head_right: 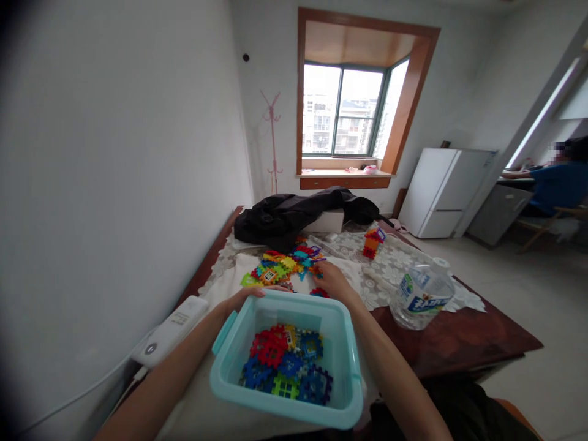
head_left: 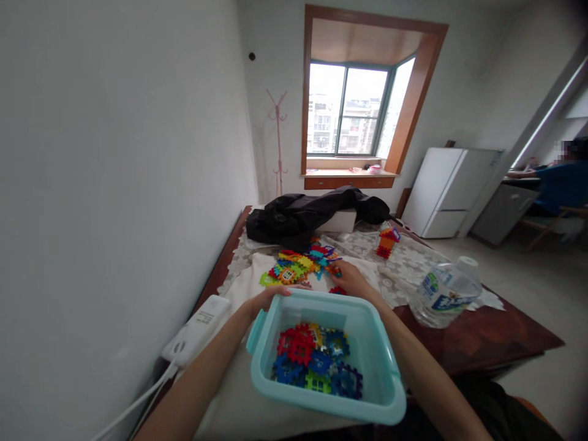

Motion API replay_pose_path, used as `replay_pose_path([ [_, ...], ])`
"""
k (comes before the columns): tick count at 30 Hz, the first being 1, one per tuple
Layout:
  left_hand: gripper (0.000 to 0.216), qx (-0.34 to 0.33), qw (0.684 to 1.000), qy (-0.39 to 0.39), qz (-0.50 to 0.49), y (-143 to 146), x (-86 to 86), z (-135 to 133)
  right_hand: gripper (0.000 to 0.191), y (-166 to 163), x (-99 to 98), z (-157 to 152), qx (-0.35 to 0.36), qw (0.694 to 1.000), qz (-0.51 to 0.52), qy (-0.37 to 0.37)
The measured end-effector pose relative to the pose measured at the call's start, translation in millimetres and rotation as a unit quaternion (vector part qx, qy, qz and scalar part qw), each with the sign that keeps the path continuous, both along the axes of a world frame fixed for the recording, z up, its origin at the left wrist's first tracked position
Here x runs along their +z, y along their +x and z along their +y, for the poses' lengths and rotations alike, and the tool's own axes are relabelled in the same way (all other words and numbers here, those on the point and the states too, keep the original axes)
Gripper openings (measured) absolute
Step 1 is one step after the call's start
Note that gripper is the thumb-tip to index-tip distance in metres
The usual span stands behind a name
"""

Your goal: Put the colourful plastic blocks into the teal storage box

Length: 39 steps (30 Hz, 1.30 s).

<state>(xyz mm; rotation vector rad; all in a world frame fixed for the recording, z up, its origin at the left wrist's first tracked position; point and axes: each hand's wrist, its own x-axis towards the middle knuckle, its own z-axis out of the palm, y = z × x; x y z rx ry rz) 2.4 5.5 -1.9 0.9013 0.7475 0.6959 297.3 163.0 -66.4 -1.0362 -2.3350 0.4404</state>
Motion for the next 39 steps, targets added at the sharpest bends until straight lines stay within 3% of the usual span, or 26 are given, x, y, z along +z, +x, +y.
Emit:
replay_pose_path([
  [6, 0.064, 0.011, 1.000, 0.007, 0.001, 4, 6.1, -3, 0.034, 6, -3.6, 8, -0.103, 0.993, 0.059, -0.004],
  [10, 0.068, -0.001, 1.000, 0.010, 0.005, 4, 10.4, -4, 0.030, 7, -7.9, 11, -0.113, 0.992, 0.046, -0.022],
  [13, 0.071, -0.008, 1.000, 0.010, 0.010, 4, 10.0, -2, 0.030, 2, -0.7, 11, -0.107, 0.983, 0.132, -0.061],
  [15, 0.074, -0.017, 1.000, 0.006, 0.013, 2, 7.8, -1, 0.042, 0, 9.3, 7, -0.069, 0.960, 0.237, -0.129],
  [17, 0.075, -0.026, 1.000, 0.004, 0.014, 1, 5.1, 0, 0.058, 0, 20.8, -1, 0.020, 0.925, 0.305, -0.224],
  [19, 0.075, -0.030, 0.999, 0.006, 0.009, -1, 2.8, 0, 0.070, 2, 30.9, -12, 0.135, 0.894, 0.295, -0.311],
  [21, 0.075, -0.031, 0.999, 0.007, 0.003, -2, 1.8, 0, 0.073, 1, 36.8, -21, 0.212, 0.880, 0.248, -0.345],
  [23, 0.077, -0.030, 1.000, 0.006, 0.000, -2, 2.0, -1, 0.063, -4, 36.7, -25, 0.201, 0.901, 0.226, -0.312],
  [26, 0.080, -0.030, 1.000, 0.008, 0.001, -1, 3.5, 0, 0.042, -16, 24.4, -23, 0.075, 0.963, 0.195, -0.169],
  [28, 0.081, -0.030, 1.000, 0.009, 0.004, 0, 3.9, 0, 0.031, -22, 11.1, -18, 0.025, 0.990, 0.122, -0.072],
  [32, 0.080, -0.018, 1.000, 0.002, 0.006, -1, 0.8, 3, 0.049, -29, -11.3, -13, 0.006, 0.999, -0.003, 0.035],
  [35, 0.076, -0.017, 1.000, 0.001, 0.000, -4, -4.6, 5, 0.060, -32, -16.1, -14, -0.010, 0.997, -0.051, 0.053],
  [39, 0.071, -0.023, 1.000, 0.001, -0.008, -5, -8.1, 6, 0.054, -34, -11.7, -16, -0.012, 0.995, -0.090, 0.051],
])
